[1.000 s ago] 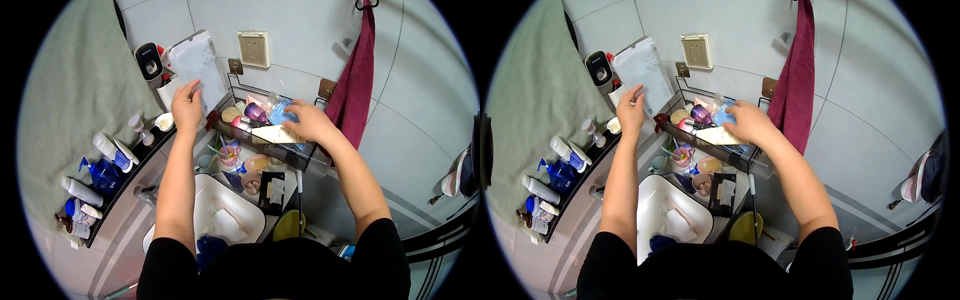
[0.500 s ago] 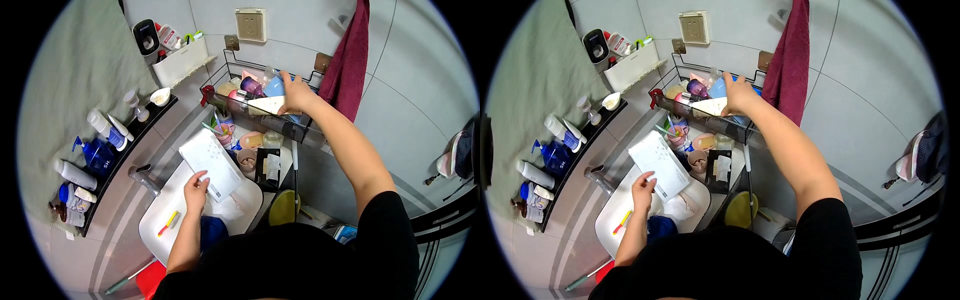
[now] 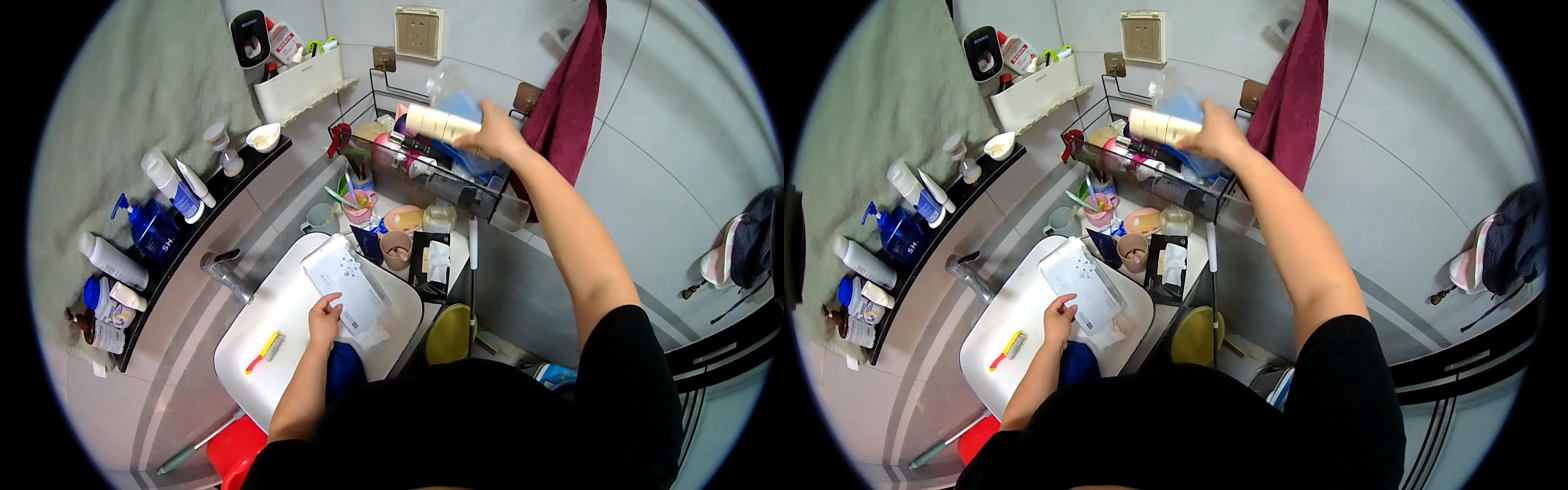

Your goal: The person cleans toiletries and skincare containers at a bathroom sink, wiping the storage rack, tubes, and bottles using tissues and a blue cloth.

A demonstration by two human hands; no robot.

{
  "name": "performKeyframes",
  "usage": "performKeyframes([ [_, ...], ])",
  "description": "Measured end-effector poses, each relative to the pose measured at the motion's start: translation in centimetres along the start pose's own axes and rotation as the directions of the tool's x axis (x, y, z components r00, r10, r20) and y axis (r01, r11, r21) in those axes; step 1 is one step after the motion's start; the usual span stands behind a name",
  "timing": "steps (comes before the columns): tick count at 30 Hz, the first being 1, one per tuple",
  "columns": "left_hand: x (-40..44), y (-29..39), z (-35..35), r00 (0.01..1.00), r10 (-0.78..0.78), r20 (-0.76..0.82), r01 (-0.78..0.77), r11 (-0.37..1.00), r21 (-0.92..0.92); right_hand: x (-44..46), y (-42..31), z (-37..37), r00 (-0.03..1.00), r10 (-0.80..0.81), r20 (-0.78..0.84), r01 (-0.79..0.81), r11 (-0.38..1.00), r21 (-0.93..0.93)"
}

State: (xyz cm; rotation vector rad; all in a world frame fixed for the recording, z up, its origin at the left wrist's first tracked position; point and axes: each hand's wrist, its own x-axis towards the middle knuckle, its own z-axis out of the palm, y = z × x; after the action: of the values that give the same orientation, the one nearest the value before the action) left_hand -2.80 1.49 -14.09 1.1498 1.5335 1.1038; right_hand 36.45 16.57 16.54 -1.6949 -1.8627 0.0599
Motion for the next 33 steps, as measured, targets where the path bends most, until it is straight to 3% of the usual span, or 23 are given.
performKeyframes([
  [2,-0.4,-0.1,0.0,1.000,-0.009,0.005,0.009,1.000,-0.005,-0.5,-2.7,-2.4,0.991,-0.011,-0.131,0.017,0.999,0.043],
  [3,-0.7,0.3,0.0,0.999,-0.034,0.022,0.034,0.999,0.021,-0.6,-3.3,-2.8,0.951,-0.136,-0.277,0.151,0.988,0.032],
  [6,-1.0,0.6,-0.4,0.994,-0.071,0.081,0.060,0.989,0.133,-1.1,-6.9,-4.7,0.921,-0.189,-0.342,0.235,0.967,0.100],
  [8,-0.3,-1.0,-1.1,0.990,-0.050,0.129,0.018,0.970,0.240,-2.0,-9.2,-4.2,0.954,-0.201,-0.224,0.250,0.942,0.222],
  [9,-0.8,0.3,-1.5,0.983,0.085,0.165,-0.149,0.890,0.430,-2.9,-10.6,-3.5,0.964,-0.213,-0.159,0.251,0.925,0.286],
  [11,-1.1,1.5,-1.8,0.980,0.169,0.101,-0.196,0.893,0.405,-6.2,-13.1,-0.5,0.962,-0.265,0.058,0.231,0.912,0.340],
  [12,-1.2,2.3,-1.6,0.973,0.218,0.074,-0.230,0.890,0.394,-8.1,-13.9,1.9,0.958,-0.204,0.202,0.095,0.889,0.448],
  [13,-2.1,4.8,-1.4,0.989,0.105,0.109,-0.112,0.992,0.064,-9.4,-13.3,5.7,0.929,-0.263,0.260,0.139,0.900,0.413],
  [14,-3.7,8.3,-1.3,0.984,0.012,0.180,0.037,0.963,-0.267,-11.2,-14.1,8.0,0.889,-0.186,0.419,0.025,0.932,0.360],
  [15,-4.5,10.2,-1.2,0.959,-0.050,0.278,0.202,0.809,-0.552,-12.8,-14.2,10.4,0.847,-0.174,0.503,-0.010,0.939,0.343],
  [16,-4.2,9.5,-1.3,0.947,-0.028,0.321,0.213,0.804,-0.556,-14.4,-13.8,13.1,0.797,-0.160,0.582,-0.043,0.946,0.321],
  [18,-3.3,7.8,-1.4,0.912,0.015,0.409,0.237,0.795,-0.558,-17.9,-12.3,19.6,0.821,-0.274,0.501,-0.181,0.708,0.683],
  [19,-4.5,9.9,-0.4,0.951,-0.157,0.266,0.263,0.860,-0.437,-18.9,-11.9,21.6,0.786,-0.263,0.559,-0.182,0.766,0.617],
  [20,-4.4,8.9,-0.1,0.959,-0.201,0.198,0.267,0.872,-0.410,-19.4,-11.8,22.5,0.749,-0.246,0.615,-0.180,0.818,0.546],
  [21,-4.2,7.9,-0.1,0.945,-0.234,0.228,0.313,0.848,-0.427,-19.3,-12.3,21.1,0.647,-0.298,0.702,-0.171,0.840,0.514],
  [24,-4.1,6.0,0.8,0.920,-0.259,0.293,0.380,0.772,-0.509,-19.0,-10.8,22.6,0.662,-0.322,0.677,0.175,0.944,0.278],
  [25,-4.5,6.7,1.8,0.920,-0.254,0.299,0.382,0.752,-0.536,-18.0,-10.9,20.6,0.610,-0.363,0.705,0.261,0.931,0.254],
  [28,-3.4,6.5,3.0,0.906,-0.252,0.340,0.401,0.767,-0.501,-14.9,-10.8,15.1,0.607,-0.423,0.672,0.472,0.873,0.123],
  [30,-2.3,6.8,3.0,0.882,-0.311,0.354,0.443,0.803,-0.398,-11.8,-10.3,10.3,0.742,-0.504,0.443,0.467,0.862,0.199],
  [32,-1.1,5.5,2.9,0.888,-0.320,0.330,0.420,0.858,-0.297,-8.6,-9.9,3.9,0.888,-0.388,0.246,0.333,0.913,0.234],
  [33,-0.7,4.6,3.0,0.891,-0.326,0.316,0.409,0.879,-0.246,-6.5,-8.6,2.2,0.918,-0.324,0.227,0.309,0.946,0.101],
])
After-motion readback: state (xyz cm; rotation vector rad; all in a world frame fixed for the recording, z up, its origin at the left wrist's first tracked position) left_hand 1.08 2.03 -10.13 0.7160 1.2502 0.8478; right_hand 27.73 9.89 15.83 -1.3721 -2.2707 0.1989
